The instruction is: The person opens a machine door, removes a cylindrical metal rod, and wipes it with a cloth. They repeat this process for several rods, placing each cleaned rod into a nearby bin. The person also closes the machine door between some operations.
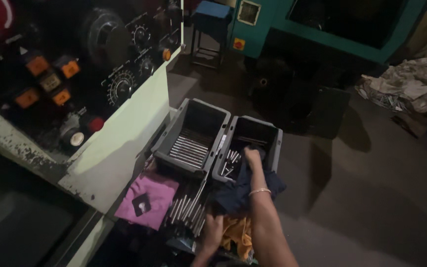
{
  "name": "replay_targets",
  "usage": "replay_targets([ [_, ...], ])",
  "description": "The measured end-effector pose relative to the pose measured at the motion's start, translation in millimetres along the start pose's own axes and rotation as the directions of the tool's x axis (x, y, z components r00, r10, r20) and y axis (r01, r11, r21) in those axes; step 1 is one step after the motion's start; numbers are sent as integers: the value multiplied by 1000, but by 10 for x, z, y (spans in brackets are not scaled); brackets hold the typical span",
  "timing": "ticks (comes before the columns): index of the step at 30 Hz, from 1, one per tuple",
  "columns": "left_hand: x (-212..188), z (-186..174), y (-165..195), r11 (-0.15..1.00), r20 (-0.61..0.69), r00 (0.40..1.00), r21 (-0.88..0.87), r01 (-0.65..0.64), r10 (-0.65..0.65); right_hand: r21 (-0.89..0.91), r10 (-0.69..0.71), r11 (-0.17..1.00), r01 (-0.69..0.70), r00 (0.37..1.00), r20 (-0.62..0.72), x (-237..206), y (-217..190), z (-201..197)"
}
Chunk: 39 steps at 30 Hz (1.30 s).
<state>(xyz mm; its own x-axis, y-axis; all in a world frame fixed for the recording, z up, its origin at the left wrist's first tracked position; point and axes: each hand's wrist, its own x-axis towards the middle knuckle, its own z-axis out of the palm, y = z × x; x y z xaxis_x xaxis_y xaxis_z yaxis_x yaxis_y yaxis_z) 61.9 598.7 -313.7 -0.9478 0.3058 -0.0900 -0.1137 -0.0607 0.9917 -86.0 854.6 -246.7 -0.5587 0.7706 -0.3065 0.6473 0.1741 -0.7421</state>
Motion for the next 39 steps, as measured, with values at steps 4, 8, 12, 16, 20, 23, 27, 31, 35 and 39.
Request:
replay_targets([
  [4, 57, -171, -85, 972, -70, 976, 100, 214, -208, 621, 38, 772, -134, 985, 165, -56, 188, -196],
  [8, 99, -343, -135, 941, -56, 946, 100, 324, -320, 655, -158, 755, 8, 973, 170, -672, 742, -454],
  [12, 61, -266, 60, 846, -43, 857, -193, 498, -514, 300, -135, 950, 83, 978, 157, -1690, 1180, -619],
  [16, -108, -63, 397, 877, 226, 850, -50, -478, 476, 159, -413, 908, 389, 896, 165, -2585, 1313, -408],
  [20, -243, 78, 524, 985, 139, 975, 11, 173, -173, -172, -372, 893, 416, 897, 237, -3029, 1319, -397],
  [23, -190, -66, 504, 977, -4, 978, 14, 211, -211, -171, -460, 839, 516, 841, 285, -3304, 1302, -444],
  [27, -42, -419, 543, 937, -164, 973, -335, 97, -159, -15, -525, 830, 557, 790, 317, -3563, 1238, -644],
  [31, -311, -699, 622, 946, -46, 954, -150, 286, -296, 419, -340, 870, 258, 931, 132, -3400, 1139, -966],
  [35, -850, -494, 675, 930, 162, 983, 368, 16, -81, 515, -276, 803, 300, 953, -125, -3072, 1044, -941],
  [39, -1138, -270, 891, 981, 268, 952, -166, -105, 147, 308, -462, 833, 459, 884, -68, -3131, 1059, -715],
])
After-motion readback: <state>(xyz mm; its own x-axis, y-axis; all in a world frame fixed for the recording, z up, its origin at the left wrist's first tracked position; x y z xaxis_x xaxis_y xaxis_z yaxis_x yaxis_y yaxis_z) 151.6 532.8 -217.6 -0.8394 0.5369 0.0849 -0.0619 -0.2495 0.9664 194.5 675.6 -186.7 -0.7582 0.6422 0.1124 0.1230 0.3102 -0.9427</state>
